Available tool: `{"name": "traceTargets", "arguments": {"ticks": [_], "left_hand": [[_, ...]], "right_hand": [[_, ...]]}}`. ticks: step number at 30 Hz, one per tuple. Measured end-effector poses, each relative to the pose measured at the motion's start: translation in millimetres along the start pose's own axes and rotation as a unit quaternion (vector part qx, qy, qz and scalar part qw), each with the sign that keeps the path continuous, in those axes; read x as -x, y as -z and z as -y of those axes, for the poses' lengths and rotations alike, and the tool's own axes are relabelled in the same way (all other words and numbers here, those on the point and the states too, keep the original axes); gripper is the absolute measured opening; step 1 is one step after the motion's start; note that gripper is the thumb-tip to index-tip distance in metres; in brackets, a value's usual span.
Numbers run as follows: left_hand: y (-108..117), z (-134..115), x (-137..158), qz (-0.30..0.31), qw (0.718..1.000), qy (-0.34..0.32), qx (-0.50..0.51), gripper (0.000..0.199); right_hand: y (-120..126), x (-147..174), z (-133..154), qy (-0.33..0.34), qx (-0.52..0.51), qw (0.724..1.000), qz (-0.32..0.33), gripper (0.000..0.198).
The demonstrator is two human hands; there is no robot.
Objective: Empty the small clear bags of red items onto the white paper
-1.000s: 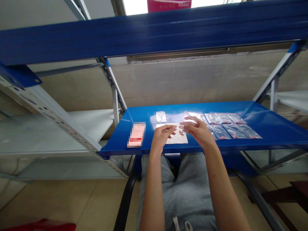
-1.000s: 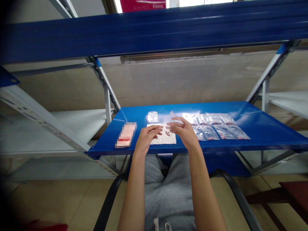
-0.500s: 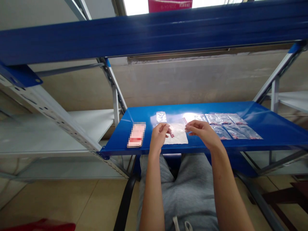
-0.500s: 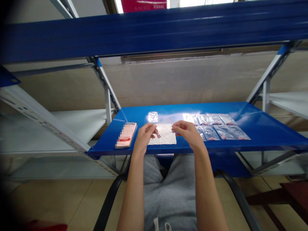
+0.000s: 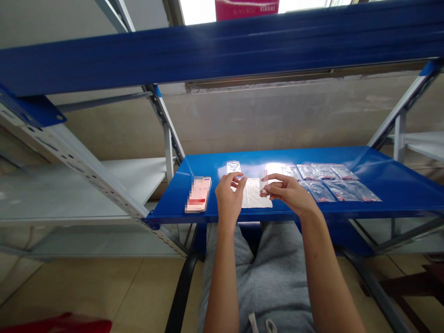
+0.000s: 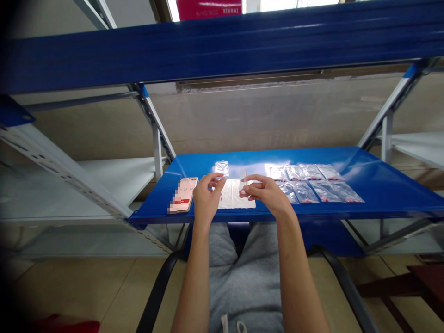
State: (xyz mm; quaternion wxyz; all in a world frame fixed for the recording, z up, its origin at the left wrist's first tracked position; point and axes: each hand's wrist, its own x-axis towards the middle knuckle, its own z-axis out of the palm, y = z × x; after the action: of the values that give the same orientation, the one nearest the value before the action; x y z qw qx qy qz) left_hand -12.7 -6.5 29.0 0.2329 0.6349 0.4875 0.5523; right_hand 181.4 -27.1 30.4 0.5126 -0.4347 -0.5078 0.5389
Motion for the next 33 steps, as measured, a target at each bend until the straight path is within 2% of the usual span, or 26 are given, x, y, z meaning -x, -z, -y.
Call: {"name": "traceTargets", "arguments": {"ticks": [4,7,10,16,25,33], "left_hand": [[-1,-16,4,0.113,0.992,-0.028,0.052,0.016],[-4,-21,6,0.163,0.984,-0.063,0.038,0.020],[-4,-21,5,0.162,0.983,-0.092,0.010,0.019],[-2,-27,3,0.153,0.978,-0.139,-0.037,0.020],[9,-34,-3,0.135,0.981,-0.124,-0.062,0.015],[11,-20,2,0.152,0.982,-0.097,-0.052,0.018]], "right_hand": [[-12,1,6,0.003,-0.009,1.000,0.003,0.031],[-18,2,8,0.017,-0.034,0.999,0.006,0.032],[-18,2,10,0.025,-0.031,0.999,-0.001,0.036],[-17,0,17,0.049,0.052,0.996,-0.046,0.044],[-24,-7,21,0.064,0.107,0.992,-0.016,0.035],[-29,-9,13,0.037,0.146,0.989,0.000,0.023]]}}
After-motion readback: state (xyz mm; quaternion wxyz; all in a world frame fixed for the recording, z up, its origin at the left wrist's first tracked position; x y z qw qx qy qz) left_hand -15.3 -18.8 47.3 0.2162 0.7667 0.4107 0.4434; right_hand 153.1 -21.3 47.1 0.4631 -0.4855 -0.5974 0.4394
